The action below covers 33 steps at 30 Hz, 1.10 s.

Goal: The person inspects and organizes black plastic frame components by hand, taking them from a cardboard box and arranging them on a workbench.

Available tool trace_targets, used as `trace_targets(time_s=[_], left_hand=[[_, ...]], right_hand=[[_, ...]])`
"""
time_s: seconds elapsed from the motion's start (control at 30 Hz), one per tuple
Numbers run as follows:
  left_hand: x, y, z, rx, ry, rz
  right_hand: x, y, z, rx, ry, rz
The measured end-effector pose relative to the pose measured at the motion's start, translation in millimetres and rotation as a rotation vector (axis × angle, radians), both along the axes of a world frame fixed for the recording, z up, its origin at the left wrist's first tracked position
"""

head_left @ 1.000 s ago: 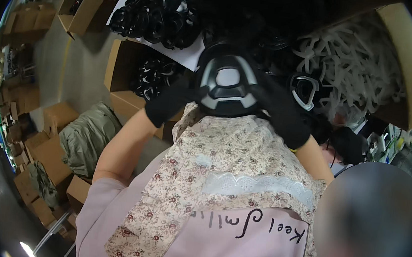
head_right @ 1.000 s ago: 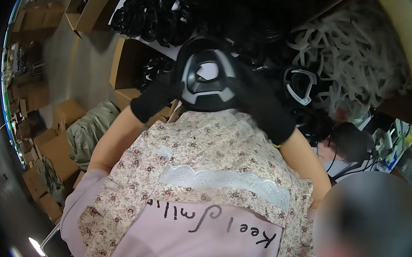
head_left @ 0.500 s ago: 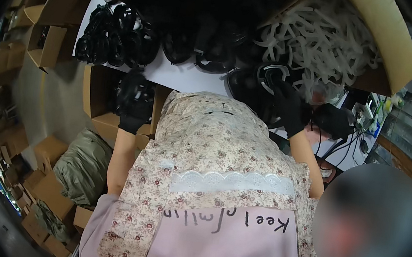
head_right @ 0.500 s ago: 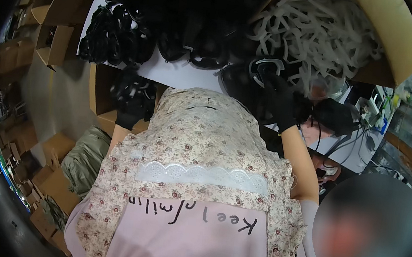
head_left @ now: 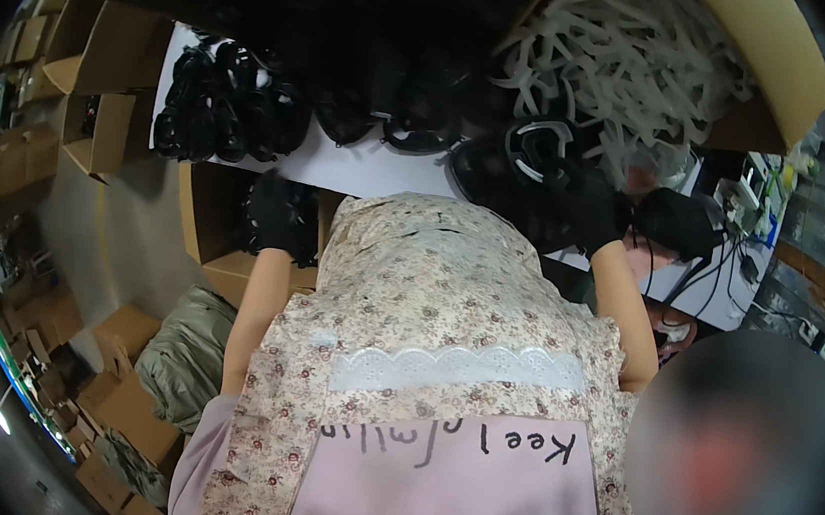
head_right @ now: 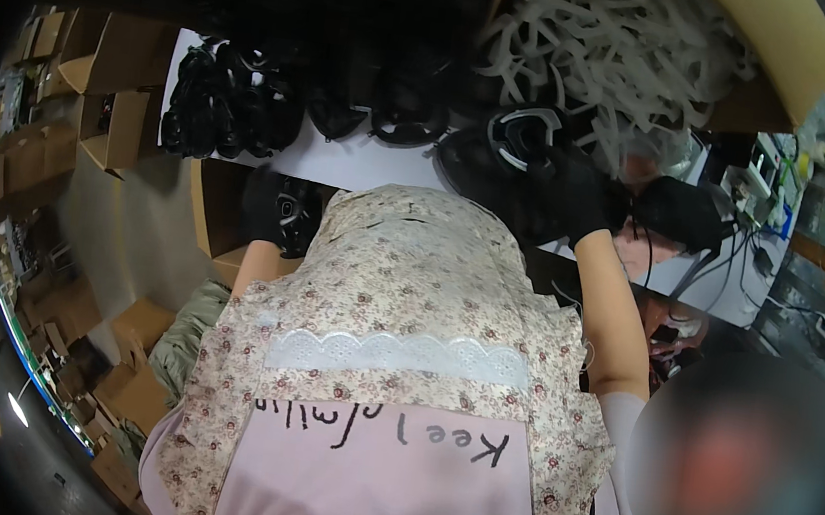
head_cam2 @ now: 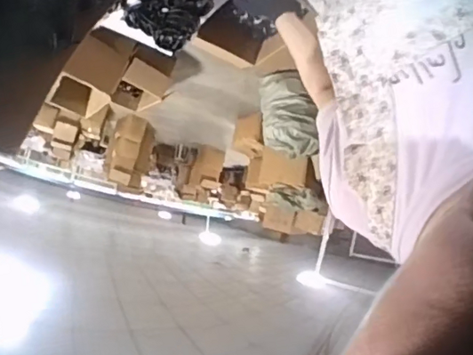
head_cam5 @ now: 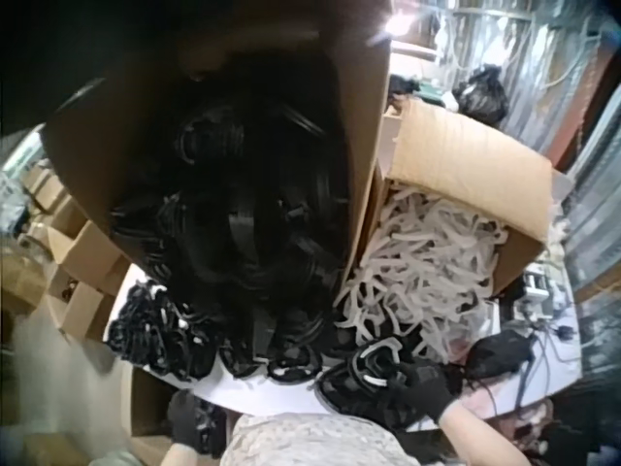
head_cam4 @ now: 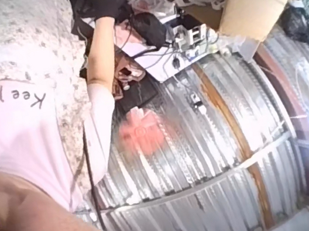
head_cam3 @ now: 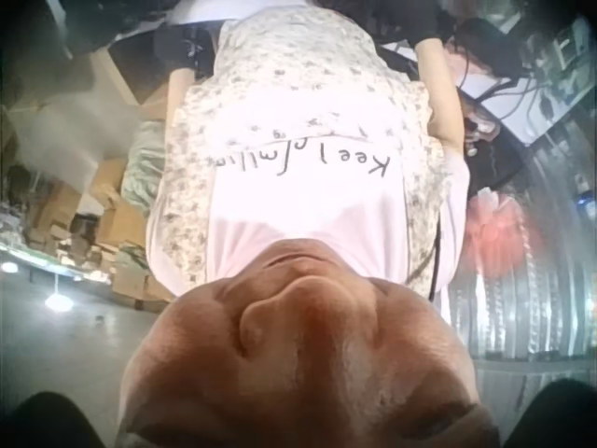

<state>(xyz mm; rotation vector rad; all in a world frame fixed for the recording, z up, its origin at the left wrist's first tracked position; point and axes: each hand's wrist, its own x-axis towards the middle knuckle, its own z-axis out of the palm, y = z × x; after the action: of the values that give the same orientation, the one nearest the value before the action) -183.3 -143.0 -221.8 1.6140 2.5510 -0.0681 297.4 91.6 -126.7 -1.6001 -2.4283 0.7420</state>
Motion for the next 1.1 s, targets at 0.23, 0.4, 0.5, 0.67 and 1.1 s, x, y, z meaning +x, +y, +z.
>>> trace_targets(time_s=[0.23, 0.4, 0.5, 0.67, 1.1], left_hand=[[106, 156, 67, 0.501, -0.378, -0.223], [102, 182, 75, 0.560, 0.180, -0.534], [108, 164, 123, 0.498, -0.905, 0.017], [116, 134, 159, 0.644, -1.355, 0.328], [165, 148, 234, 0.727, -0.510, -0.735]], right_hand=[[-19, 15, 14, -0.080, -0.155, 0.139], [-14, 12, 3, 0.015, -0.150, 0.154], [-14, 5, 3, 0.048, -0.023, 0.078], [-13, 2, 0, 0.060, 0.389, -0.081], [-20, -4, 95, 0.248, 0.444, -0.247]])
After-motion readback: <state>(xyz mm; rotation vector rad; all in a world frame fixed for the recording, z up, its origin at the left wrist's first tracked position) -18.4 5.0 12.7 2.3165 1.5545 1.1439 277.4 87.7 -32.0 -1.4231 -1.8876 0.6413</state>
